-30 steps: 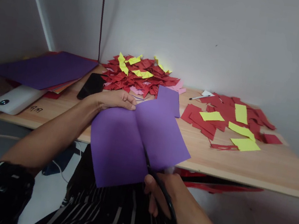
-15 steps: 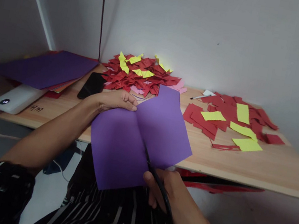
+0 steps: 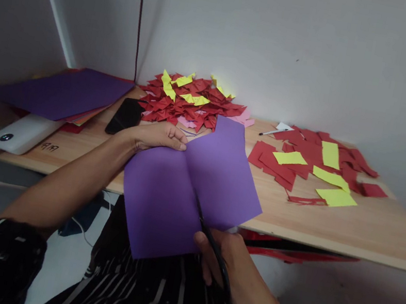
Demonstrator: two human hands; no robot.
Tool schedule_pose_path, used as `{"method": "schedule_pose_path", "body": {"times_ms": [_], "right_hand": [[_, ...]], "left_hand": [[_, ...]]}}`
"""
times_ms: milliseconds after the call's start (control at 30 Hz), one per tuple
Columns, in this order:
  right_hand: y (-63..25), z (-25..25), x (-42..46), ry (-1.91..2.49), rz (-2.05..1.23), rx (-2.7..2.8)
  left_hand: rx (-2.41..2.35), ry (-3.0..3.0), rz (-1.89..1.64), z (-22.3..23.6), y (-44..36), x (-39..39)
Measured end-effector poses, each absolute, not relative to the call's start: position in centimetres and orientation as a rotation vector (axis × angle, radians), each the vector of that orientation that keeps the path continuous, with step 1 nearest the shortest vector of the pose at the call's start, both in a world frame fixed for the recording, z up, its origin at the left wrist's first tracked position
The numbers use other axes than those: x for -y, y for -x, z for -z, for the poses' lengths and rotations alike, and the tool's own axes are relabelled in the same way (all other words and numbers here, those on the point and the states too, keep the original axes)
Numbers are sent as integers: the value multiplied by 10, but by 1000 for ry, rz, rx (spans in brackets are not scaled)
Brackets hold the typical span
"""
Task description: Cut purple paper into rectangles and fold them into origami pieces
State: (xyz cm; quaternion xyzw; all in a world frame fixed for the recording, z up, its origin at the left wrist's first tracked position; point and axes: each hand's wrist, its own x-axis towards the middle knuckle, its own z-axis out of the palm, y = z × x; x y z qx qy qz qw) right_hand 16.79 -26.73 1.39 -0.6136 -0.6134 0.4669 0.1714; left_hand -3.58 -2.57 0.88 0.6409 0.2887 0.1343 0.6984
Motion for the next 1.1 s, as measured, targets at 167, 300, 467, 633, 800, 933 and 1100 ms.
{"method": "schedule_pose_path", "body": {"times_ms": [167,300,467,633,800,933,1100], "right_hand": [[-168,-12,267,1795,-1330,1728],[-166,-13,266,1842,-1365,1634],[-164,-14,263,1858,-1399,1556],[-165,-9,262,1865,-1408,1546],[-168,3,263,1888,-1432,1524],[-171,22,262,1939,-1467,1434],[-172,21,262,1914,-1509,1433]], "left_hand": [[-666,-1434,-305,-9,36,25],[-686,-1432,-318,-10,36,27],[-711,-1435,-335,-12,35,28],[-718,-1444,-331,-11,35,27],[-718,-1451,-329,-12,35,27],[-726,-1450,-341,-12,35,27],[-700,-1441,-321,-11,36,26]]}}
